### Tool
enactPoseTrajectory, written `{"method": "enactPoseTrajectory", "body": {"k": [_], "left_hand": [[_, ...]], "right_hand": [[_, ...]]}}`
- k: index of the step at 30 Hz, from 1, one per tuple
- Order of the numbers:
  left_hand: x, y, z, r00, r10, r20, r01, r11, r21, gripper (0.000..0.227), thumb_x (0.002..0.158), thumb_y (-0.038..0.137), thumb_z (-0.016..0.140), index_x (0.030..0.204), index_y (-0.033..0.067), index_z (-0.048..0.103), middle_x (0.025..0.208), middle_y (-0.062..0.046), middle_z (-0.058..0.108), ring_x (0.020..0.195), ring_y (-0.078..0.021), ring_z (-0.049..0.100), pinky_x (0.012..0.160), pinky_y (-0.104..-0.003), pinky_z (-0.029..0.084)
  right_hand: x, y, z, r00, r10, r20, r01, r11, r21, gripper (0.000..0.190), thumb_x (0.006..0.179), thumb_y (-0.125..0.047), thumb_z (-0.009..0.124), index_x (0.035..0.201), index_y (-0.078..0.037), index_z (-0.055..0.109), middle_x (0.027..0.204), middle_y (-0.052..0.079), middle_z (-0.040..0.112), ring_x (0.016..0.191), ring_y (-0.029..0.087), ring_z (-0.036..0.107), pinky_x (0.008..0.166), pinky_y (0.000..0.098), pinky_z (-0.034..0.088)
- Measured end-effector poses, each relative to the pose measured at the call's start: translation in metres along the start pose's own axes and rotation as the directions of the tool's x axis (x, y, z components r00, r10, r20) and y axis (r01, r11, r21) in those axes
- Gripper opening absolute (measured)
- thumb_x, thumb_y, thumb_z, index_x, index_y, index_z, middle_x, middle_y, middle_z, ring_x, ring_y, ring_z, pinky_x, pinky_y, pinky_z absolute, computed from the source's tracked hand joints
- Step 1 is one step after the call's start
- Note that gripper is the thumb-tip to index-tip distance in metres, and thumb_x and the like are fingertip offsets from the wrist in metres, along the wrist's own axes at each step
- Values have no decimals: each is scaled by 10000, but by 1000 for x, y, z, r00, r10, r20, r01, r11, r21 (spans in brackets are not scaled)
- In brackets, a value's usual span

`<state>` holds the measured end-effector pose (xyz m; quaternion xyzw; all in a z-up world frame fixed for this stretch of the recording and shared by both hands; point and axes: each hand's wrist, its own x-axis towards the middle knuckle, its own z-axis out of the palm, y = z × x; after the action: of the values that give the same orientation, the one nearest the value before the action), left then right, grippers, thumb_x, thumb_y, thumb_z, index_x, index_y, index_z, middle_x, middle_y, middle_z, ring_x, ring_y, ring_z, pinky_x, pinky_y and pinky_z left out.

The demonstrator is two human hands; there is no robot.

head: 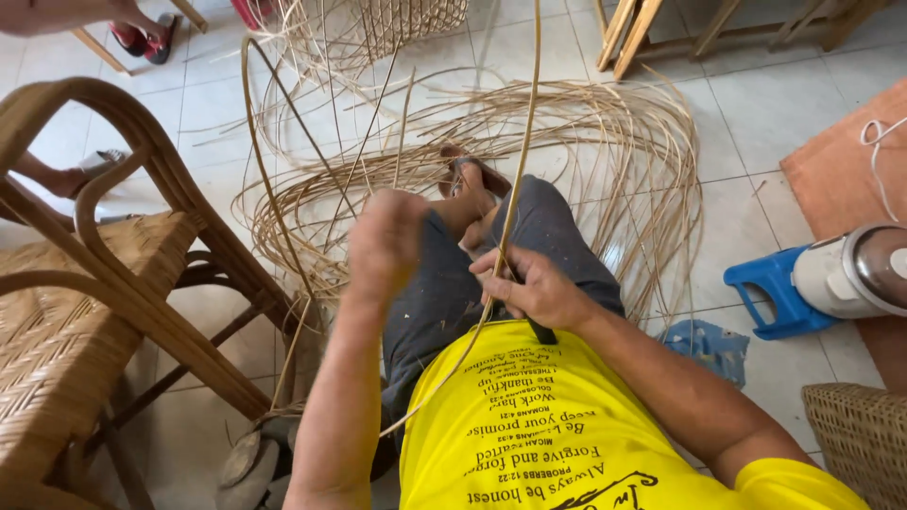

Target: Splitting bamboo strips into thinner pieces using a hand knife for weaving or craft work.

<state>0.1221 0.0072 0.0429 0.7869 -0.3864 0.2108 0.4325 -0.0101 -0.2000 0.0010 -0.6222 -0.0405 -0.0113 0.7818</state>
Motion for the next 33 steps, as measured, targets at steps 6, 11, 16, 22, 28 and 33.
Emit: {"method": "enactPoseTrajectory", "body": {"k": [6, 11, 16, 22, 28, 33], "left_hand": [[5, 70, -34, 908, -262, 327, 280, 960, -9, 597, 902, 381, 800, 1312, 25, 552, 1315, -360, 539, 1092, -582, 645, 853, -628, 581], [-40, 87, 0, 802, -269, 534, 422, 887, -186, 230, 1010, 252, 638, 1175, 118, 727, 786, -89, 736, 721, -271, 744, 699, -377, 604], [-43, 86, 9, 814, -379, 440, 524, 806, -275, 176, 968, 255, 676, 1038, 172, 816, 679, -20, 692, 599, -165, 668, 580, -292, 560], [-43, 98, 5, 846, -368, 385, 483, 835, -263, 166, 955, 143, 672, 1019, 70, 807, 695, -130, 696, 604, -244, 667, 560, -341, 534], [-52, 95, -7, 835, -422, 353, 515, 825, -232, 157, 948, 130, 687, 1007, 61, 815, 706, -124, 701, 620, -234, 675, 575, -328, 543], [-60, 98, -18, 858, -407, 314, 496, 815, -299, 166, 945, 123, 676, 1005, 47, 811, 703, -154, 703, 615, -254, 671, 565, -343, 533]], "right_hand": [[23, -6, -30, 988, -24, -151, 37, 996, 81, 259, 970, -55, 677, 1204, 53, 648, 771, 186, 738, 374, 95, 564, 366, 225, 456], [34, -18, -35, 975, -7, -224, 47, 983, 176, 285, 995, -104, 666, 1236, 41, 620, 810, 199, 736, 364, 111, 538, 356, 261, 474], [20, -15, -26, 990, 8, -140, -6, 1000, 16, 304, 1011, -237, 663, 1092, 53, 700, 728, 206, 733, 352, 128, 552, 329, 255, 442], [14, -38, -20, 999, -50, 10, 51, 978, -203, 307, 1029, -146, 640, 774, 2, 729, 501, 127, 647, 309, 138, 507, 346, 233, 426], [14, 17, -81, 999, 14, -43, -12, 999, 47, 168, 995, -121, 627, 854, -30, 643, 624, 196, 692, 349, 181, 580, 370, 318, 495], [19, -32, -150, 909, 83, -408, 57, 946, 320, 330, 999, -285, 629, 754, -64, 635, 597, 83, 557, 429, 148, 511, 448, 294, 443]]}}
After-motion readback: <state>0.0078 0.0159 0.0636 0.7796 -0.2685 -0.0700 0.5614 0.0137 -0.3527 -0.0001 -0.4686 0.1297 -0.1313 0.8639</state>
